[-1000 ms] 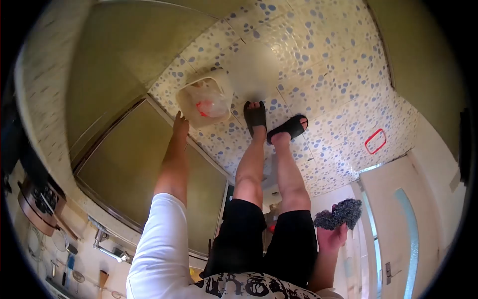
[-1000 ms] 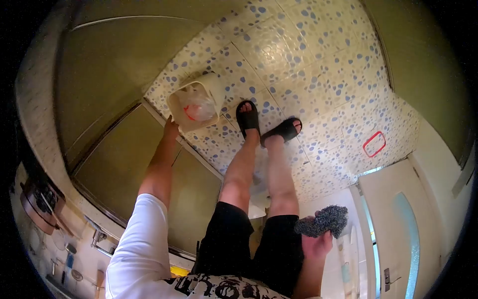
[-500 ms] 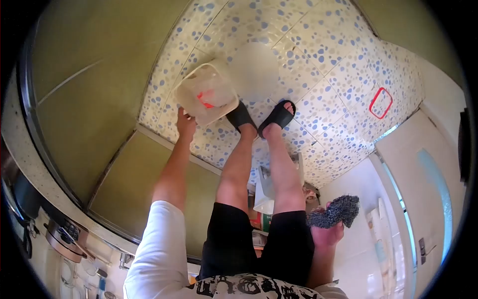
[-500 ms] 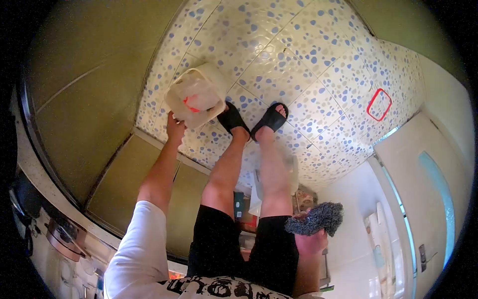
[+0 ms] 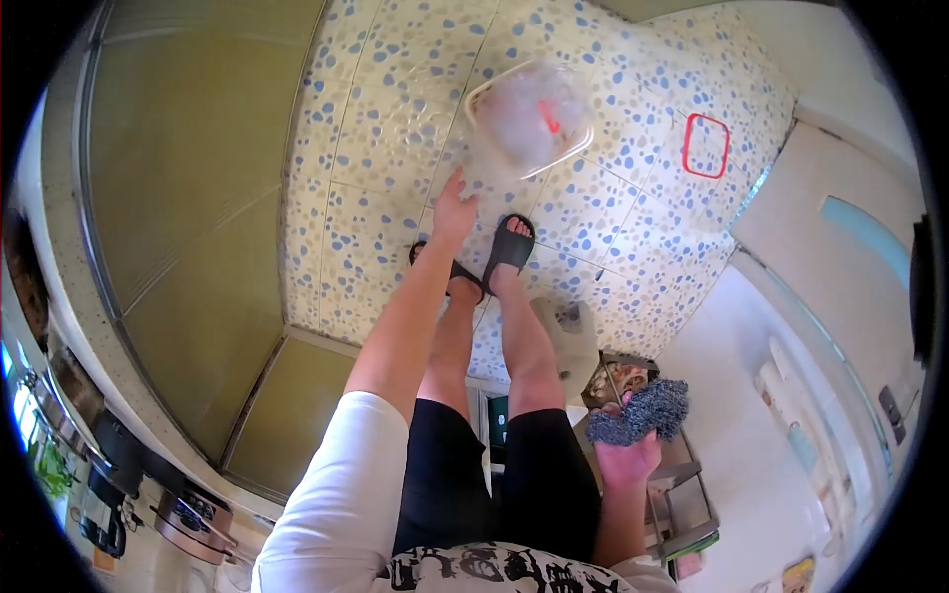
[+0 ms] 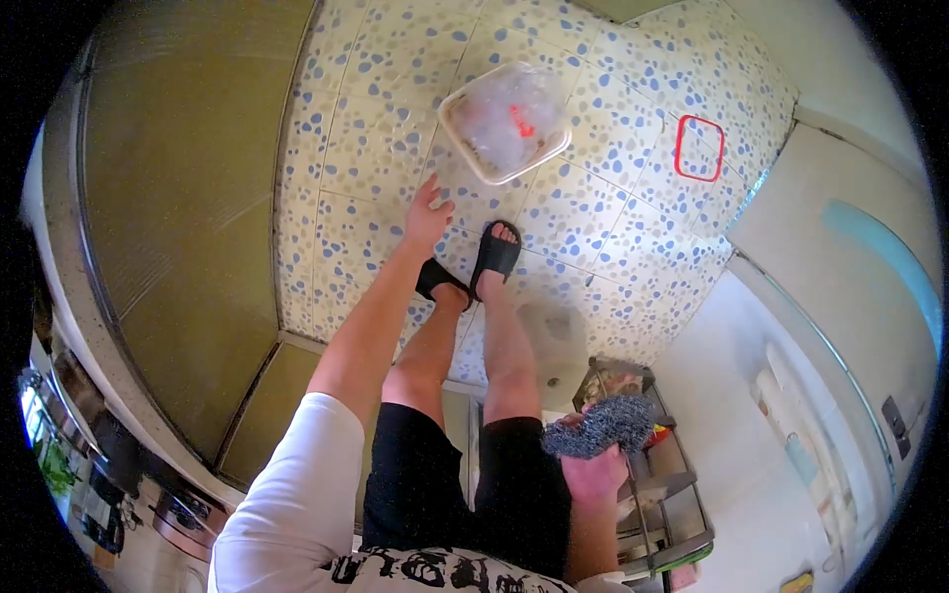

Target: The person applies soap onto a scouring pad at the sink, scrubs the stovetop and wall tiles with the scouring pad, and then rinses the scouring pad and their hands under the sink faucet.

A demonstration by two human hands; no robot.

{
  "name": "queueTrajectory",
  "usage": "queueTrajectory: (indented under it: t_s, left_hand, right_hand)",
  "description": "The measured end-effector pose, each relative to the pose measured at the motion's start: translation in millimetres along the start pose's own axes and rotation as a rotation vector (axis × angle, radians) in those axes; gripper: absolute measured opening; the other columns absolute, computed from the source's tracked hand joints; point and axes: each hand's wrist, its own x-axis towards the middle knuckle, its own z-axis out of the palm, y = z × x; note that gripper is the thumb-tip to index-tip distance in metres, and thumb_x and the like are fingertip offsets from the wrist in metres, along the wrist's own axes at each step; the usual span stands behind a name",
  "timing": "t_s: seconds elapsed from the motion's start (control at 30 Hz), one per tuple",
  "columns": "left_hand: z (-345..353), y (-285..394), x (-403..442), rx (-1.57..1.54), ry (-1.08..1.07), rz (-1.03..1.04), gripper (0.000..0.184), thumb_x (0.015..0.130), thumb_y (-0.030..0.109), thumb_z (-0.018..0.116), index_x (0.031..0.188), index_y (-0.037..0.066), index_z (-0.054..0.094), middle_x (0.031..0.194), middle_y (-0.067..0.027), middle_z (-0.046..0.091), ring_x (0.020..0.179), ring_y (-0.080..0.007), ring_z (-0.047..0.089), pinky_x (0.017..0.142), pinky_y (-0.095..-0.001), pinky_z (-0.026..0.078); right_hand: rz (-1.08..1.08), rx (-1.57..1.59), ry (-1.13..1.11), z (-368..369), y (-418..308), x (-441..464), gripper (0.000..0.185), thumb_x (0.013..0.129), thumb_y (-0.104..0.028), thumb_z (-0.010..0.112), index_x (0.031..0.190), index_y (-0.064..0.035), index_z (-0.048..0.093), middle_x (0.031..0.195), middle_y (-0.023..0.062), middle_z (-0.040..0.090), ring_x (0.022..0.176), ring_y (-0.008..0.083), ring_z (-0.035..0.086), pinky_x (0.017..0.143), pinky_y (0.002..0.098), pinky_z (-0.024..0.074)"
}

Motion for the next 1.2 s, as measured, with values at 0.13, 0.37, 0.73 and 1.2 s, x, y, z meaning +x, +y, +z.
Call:
queueTrajectory:
  t_s: [0.13, 0.37, 0.73, 1.2]
  left_hand:
    - [-6.6, -11.1, -31.7, 0.049, -0.009, -0.01, 0.061, 0.101, 0.004, 0.062, 0.159, 0.015, 0.047, 0.137, -0.0091, 0.061, 0.096, -0.0147, 0.069, 0.076, -0.0304, 0.057]
    - [-87.0, 5.6, -167.8, -0.134, -0.08, -0.177, 0.042, 0.101, 0.012, 0.064, 0.142, 0.002, 0.06, 0.094, -0.0068, 0.072, 0.078, -0.0138, 0.068, 0.067, -0.0297, 0.054]
    - [-180.5, 131.6, -348.4, -0.248, -0.068, -0.222, 0.036, 0.107, 0.012, 0.055, 0.143, 0.01, 0.059, 0.115, -0.0064, 0.072, 0.091, -0.0174, 0.073, 0.072, -0.0287, 0.055]
    - [-185.3, 367.1, -285.5, 0.087, 0.178, 0.413, 0.051, 0.103, 0.012, 0.063, 0.152, 0.005, 0.05, 0.139, -0.014, 0.065, 0.123, -0.0241, 0.065, 0.104, -0.0361, 0.052]
  right_hand:
    - [-0.075, 0.075, -0.04, 20.8, -6.2, -3.2, 0.059, 0.095, -0.038, 0.075, 0.144, -0.0123, 0.056, 0.141, 0.0102, 0.061, 0.126, 0.0365, 0.057, 0.107, 0.0586, 0.0438]
    - [-0.081, 0.139, -0.232, 84.0, -31.9, -31.5, 0.054, 0.101, -0.03, 0.069, 0.149, -0.0117, 0.053, 0.147, 0.0127, 0.059, 0.13, 0.035, 0.057, 0.108, 0.0594, 0.044]
    - [-0.143, 0.234, -0.361, 228.9, -63.5, -74.6, 0.05, 0.107, -0.037, 0.061, 0.151, -0.015, 0.056, 0.147, 0.0062, 0.063, 0.129, 0.0259, 0.062, 0.109, 0.0492, 0.0473]
    - [-0.137, 0.424, -0.338, 304.3, -111.6, -17.8, 0.046, 0.109, -0.031, 0.058, 0.15, -0.0115, 0.056, 0.148, 0.0067, 0.062, 0.135, 0.0241, 0.057, 0.116, 0.0461, 0.0412]
